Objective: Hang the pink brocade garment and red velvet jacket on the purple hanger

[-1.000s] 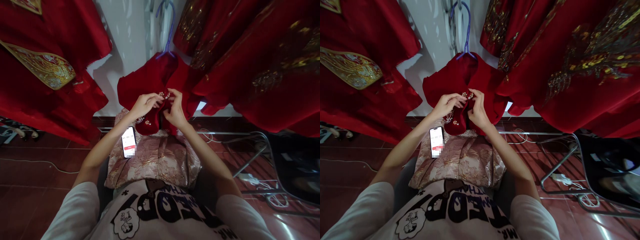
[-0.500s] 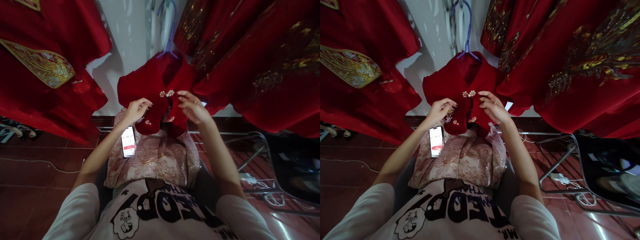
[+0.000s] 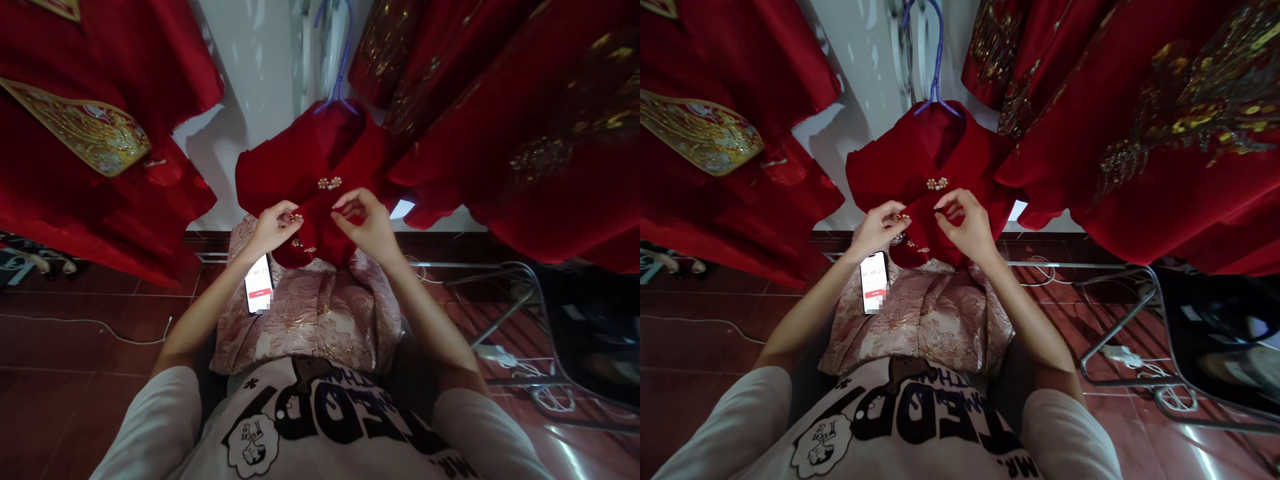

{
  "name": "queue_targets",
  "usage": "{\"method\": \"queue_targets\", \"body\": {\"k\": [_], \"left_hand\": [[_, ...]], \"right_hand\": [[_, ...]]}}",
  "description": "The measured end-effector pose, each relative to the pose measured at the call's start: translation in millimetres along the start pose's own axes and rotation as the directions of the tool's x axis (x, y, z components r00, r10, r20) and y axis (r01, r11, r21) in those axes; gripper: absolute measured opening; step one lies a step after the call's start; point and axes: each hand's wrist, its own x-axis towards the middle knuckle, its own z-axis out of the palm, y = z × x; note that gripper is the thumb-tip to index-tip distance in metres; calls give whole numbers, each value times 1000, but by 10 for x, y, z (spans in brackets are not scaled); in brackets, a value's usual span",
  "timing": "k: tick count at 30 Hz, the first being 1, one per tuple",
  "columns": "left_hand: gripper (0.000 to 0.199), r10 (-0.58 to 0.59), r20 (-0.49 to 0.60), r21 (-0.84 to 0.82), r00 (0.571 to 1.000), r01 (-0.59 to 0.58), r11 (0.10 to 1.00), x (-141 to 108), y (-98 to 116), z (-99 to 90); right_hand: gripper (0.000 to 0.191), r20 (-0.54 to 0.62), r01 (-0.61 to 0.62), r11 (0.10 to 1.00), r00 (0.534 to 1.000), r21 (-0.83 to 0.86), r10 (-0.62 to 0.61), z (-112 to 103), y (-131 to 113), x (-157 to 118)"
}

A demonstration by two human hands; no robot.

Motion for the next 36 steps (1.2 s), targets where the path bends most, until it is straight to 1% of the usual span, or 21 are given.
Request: {"method": "queue_targets", "body": {"k": [2, 4, 7, 9, 11, 14, 17, 20, 24, 27, 32, 36], "left_hand": [[18, -20, -37, -8, 999, 20, 1000, -12, -56, -62], [20, -32, -36, -45, 999, 30, 999, -40, -110, -107], [28, -47, 1, -143, 999, 47, 989, -104, -193, -141], [37, -69, 27, -198, 997, 73, 977, -154, -247, -144], [44, -84, 22, -201, 996, 87, 976, -199, -293, -139], [43, -68, -45, -109, 997, 63, 992, -236, -335, -132], [31, -58, -109, -37, 992, 54, 998, -222, -359, -118], [21, -96, -126, -60, 987, 89, 994, -171, -389, -67], [23, -153, -109, -144, 982, 137, 980, -92, -416, 43], [22, -169, -132, -171, 977, 146, 974, -50, -402, 91], [21, -185, -191, -169, 964, 153, 974, -12, -358, 84], [20, -147, -262, -116, 954, 120, 986, -10, -325, 63]], "right_hand": [[23, 71, -57, 998, 996, 22, 55, 109, -6, -29], [32, 117, -97, 994, 989, 55, 91, 267, 36, -44], [42, 72, -108, 993, 992, 49, 105, 520, 132, -41], [39, 68, -110, 993, 992, 46, 107, 645, 180, -34], [30, 81, -98, 994, 992, 45, 94, 714, 205, -28], [21, 67, -66, 998, 996, 24, 64, 728, 222, -21], [17, 48, -44, 999, 998, -23, 45, 686, 255, -3], [15, 23, -28, 996, 999, -87, 30, 640, 314, 18], [17, -11, -48, 989, 999, -139, 47, 610, 380, 35], [20, 2, -60, 989, 998, -137, 60, 620, 393, 53], [21, 34, -42, 991, 998, -123, 46, 703, 381, 116], [20, 1, -54, 990, 999, -128, 54, 783, 374, 158]]}}
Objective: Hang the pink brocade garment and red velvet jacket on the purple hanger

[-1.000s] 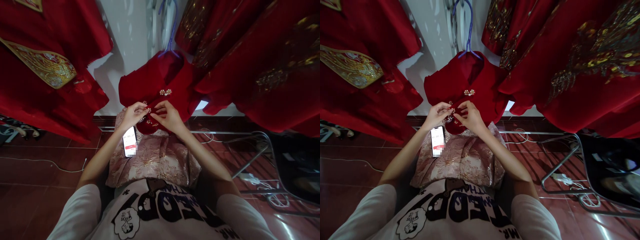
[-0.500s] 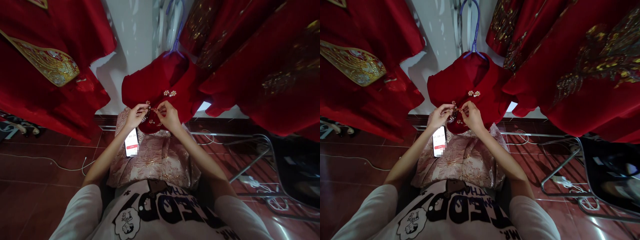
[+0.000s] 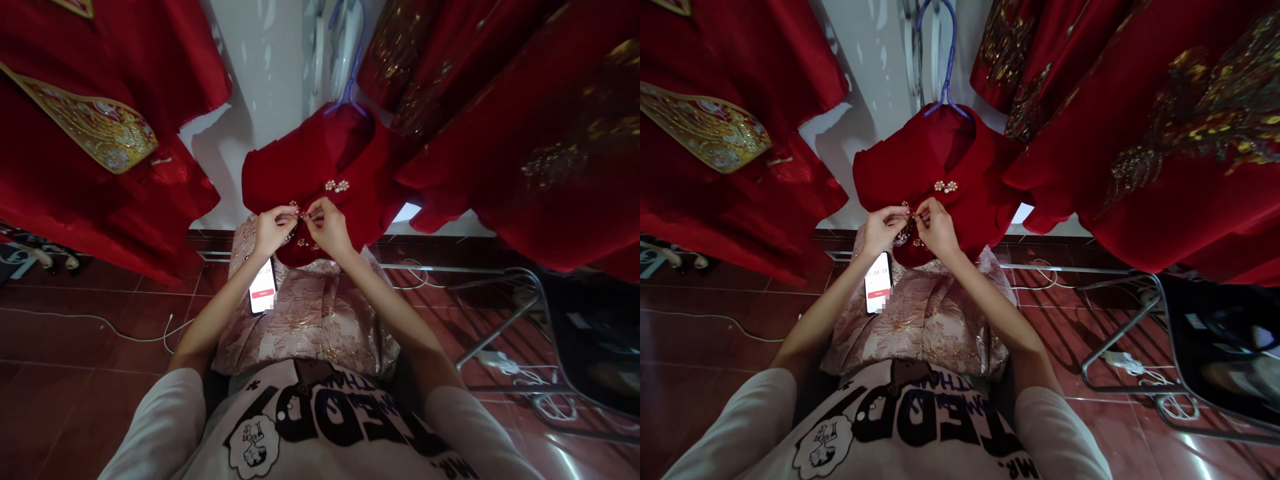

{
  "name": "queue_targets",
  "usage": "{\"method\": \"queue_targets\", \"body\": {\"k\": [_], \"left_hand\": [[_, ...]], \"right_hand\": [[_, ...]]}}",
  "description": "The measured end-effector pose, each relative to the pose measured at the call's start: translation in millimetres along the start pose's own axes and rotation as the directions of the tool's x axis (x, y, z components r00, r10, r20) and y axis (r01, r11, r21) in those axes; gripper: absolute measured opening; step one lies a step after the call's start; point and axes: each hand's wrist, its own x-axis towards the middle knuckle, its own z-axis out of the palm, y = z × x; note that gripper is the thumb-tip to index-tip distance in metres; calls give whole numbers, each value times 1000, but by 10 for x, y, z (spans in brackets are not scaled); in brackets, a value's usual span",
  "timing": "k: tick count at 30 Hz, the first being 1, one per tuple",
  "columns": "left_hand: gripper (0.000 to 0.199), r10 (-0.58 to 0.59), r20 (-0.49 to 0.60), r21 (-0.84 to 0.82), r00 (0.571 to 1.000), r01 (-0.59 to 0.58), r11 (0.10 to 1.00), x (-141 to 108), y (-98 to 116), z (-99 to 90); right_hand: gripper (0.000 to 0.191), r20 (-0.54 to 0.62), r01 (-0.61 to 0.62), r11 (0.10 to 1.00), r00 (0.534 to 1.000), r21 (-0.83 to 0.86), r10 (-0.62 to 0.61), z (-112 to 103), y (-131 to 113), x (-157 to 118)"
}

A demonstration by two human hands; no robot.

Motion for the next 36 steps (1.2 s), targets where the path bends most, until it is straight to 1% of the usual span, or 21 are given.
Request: {"method": "queue_targets", "body": {"k": [3, 6, 8, 10, 12, 13, 15, 17, 18, 20, 22, 24, 26, 28, 29, 31, 34, 35, 36], "left_hand": [[18, 59, -3, 87, 998, -58, 994, -13, 31, -28], [14, 168, 32, 202, 985, -171, 964, -16, 81, -73], [13, 246, 84, 274, 966, -260, 926, 1, 124, -104], [13, 287, 159, 334, 945, -325, 885, 29, 160, -128], [14, 281, 210, 378, 936, -343, 860, 51, 172, -135], [17, 268, 214, 393, 939, -334, 857, 53, 164, -131], [25, 235, 184, 424, 954, -293, 857, 25, 121, -108], [27, 205, 152, 462, 967, -253, 850, -48, 54, -68], [24, 190, 166, 490, 968, -249, 836, -98, 17, -43], [18, 141, 252, 574, 957, -265, 775, -208, -48, 16], [16, 71, 369, 661, 927, -315, 681, -306, -99, 78], [17, 27, 461, 708, 887, -386, 592, -366, -138, 129], [14, 33, 523, 713, 852, -458, 531, -382, -175, 152], [9, 61, 535, 709, 842, -487, 509, -370, -216, 137], [7, 77, 528, 703, 846, -486, 519, -362, -238, 117], [8, 119, 507, 659, 854, -473, 586, -353, -279, 61], [8, 194, 443, 485, 876, -415, 769, -365, -322, -20], [7, 193, 411, 413, 891, -371, 832, -369, -329, -38], [5, 169, 382, 343, 909, -309, 887, -369, -334, -51]], "right_hand": [[20, -11, -8, 1000, 1000, 3, 8, 22, -3, 10], [20, -16, -8, 1000, 1000, -5, 8, 20, 4, 13], [20, -19, -7, 1000, 1000, -17, 6, 18, 9, 17], [19, -22, -10, 1000, 1000, -21, 10, 17, 11, 23], [16, -18, -15, 1000, 1000, -13, 15, 8, 5, 24], [14, -7, -16, 1000, 1000, -6, 15, -4, 0, 21], [10, 35, -20, 1000, 999, 10, 20, -53, -9, 3], [8, 83, -39, 999, 996, 8, 38, -136, -7, -32], [8, 103, -50, 999, 993, -8, 50, -189, 3, -53], [9, 139, -75, 994, 987, -76, 86, -307, 47, -99], [12, 212, -113, 977, 966, -183, 151, -421, 122, -141], [13, 323, -141, 940, 914, -312, 244, -506, 214, -175], [19, 420, -136, 901, 849, -412, 320, -544, 304, -199], [23, 468, -122, 887, 813, -446, 348, -532, 376, -219], [22, 482, -122, 891, 805, -438, 347, -510, 402, -227], [18, 497, -132, 909, 801, -396, 334, -453, 433, -241], [18, 481, -164, 931, 819, -325, 312, -378, 431, -245], [20, 474, -170, 938, 827, -301, 302, -368, 420, -242], [22, 472, -169, 945, 833, -280, 289, -368, 405, -237]]}}
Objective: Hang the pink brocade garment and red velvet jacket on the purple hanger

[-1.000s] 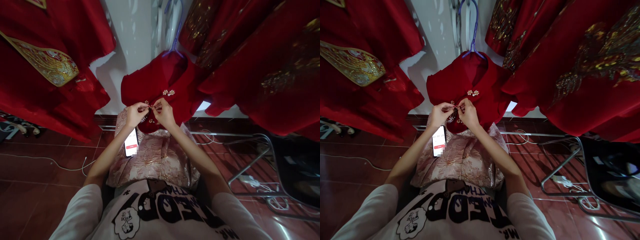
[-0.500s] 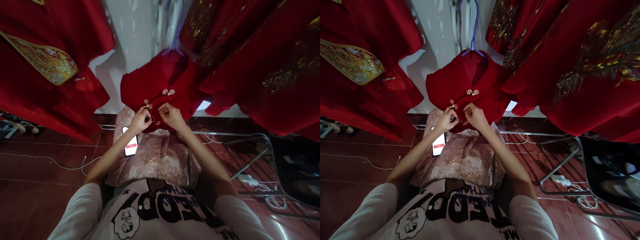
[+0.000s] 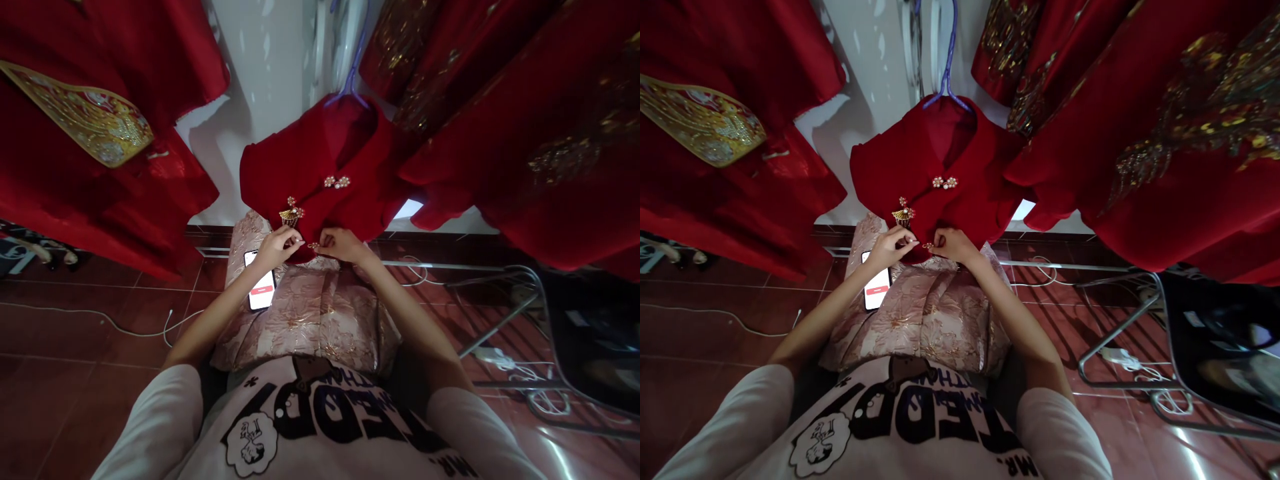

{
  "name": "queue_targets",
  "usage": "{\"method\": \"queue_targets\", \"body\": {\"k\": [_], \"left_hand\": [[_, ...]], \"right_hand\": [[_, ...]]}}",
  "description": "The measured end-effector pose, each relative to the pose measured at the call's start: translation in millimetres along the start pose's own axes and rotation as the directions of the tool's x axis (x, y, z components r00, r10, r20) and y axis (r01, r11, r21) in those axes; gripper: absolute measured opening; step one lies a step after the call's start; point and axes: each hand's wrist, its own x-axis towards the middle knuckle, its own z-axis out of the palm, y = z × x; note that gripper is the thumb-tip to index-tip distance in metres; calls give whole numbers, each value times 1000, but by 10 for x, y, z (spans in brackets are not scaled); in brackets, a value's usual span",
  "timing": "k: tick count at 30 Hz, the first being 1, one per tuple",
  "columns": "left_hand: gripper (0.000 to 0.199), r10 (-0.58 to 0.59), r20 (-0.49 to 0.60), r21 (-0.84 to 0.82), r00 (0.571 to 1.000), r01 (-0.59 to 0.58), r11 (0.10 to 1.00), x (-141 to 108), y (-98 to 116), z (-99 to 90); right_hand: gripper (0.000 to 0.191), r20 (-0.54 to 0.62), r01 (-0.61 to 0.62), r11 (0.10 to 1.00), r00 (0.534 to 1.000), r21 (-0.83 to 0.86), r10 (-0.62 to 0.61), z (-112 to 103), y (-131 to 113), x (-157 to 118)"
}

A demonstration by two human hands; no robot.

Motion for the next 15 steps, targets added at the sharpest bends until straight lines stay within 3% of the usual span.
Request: {"method": "queue_targets", "body": {"k": [4, 6, 11, 15], "left_hand": [[8, -194, 71, -310, 978, 206, 928, 23, -23, -51], [14, -221, 139, -402, 965, 259, 878, 37, -31, -85], [33, -238, 262, -487, 935, 342, 804, 39, -1, -110], [41, -249, 274, -499, 929, 358, 789, 42, 64, -52]], "right_hand": [[25, -20, 17, 999, 1000, 41, -17, -89, -33, -34], [23, 1, 7, 992, 1000, 126, -7, -142, -30, -58], [33, 89, 100, 926, 986, 365, -142, -152, -37, -89], [27, 7, 185, 917, 980, 354, -200, -15, -98, -60]]}}
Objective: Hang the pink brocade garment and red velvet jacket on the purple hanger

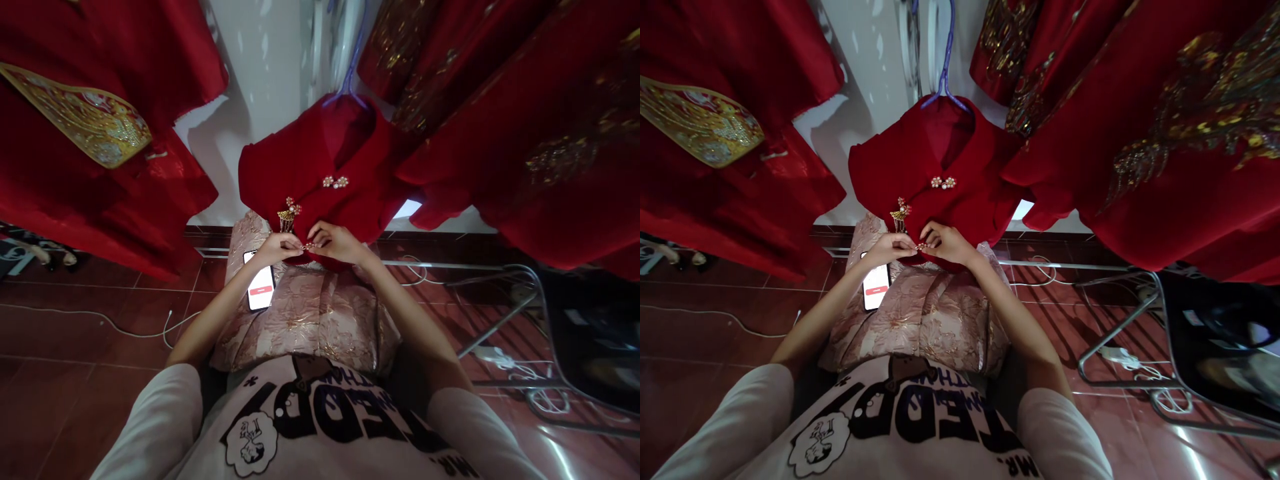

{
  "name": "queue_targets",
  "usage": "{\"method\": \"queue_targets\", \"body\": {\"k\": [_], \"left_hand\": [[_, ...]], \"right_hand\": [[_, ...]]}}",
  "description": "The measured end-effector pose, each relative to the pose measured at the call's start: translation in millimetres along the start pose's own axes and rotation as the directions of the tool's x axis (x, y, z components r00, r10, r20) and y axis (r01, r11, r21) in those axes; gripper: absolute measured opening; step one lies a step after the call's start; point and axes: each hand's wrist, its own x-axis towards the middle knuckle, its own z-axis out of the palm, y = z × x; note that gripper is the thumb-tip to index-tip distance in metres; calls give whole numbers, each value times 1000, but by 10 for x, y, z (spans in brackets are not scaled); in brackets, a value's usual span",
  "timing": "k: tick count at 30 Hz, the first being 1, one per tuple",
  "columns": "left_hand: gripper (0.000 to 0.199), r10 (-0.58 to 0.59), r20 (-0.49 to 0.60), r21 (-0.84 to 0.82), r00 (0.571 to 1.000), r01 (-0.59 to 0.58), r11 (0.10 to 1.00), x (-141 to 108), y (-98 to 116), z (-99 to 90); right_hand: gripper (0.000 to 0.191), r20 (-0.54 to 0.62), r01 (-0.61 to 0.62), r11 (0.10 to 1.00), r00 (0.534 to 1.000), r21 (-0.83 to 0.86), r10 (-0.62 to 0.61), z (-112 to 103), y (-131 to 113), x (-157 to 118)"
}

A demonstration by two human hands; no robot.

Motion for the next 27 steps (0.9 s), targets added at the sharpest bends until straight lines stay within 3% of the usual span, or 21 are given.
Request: {"method": "queue_targets", "body": {"k": [4, 9, 18, 27], "left_hand": [[39, 4, -37, 16, 999, -3, 1000, 6, -5, 42], [37, 48, -87, 117, 995, -37, 992, 8, -39, 22], [36, 45, -130, 64, 991, -37, 997, 20, -71, 44], [36, 57, -145, 147, 988, -35, 988, -12, -76, 5]], "right_hand": [[23, -101, -2, 994, 995, -106, -8, 133, 16, 42], [17, -89, 4, 984, 996, -178, -20, 159, 27, 43], [17, -87, -10, 973, 996, -229, -10, 152, 33, 43], [18, -129, -24, 952, 992, -305, -16, 178, 24, 38]]}}
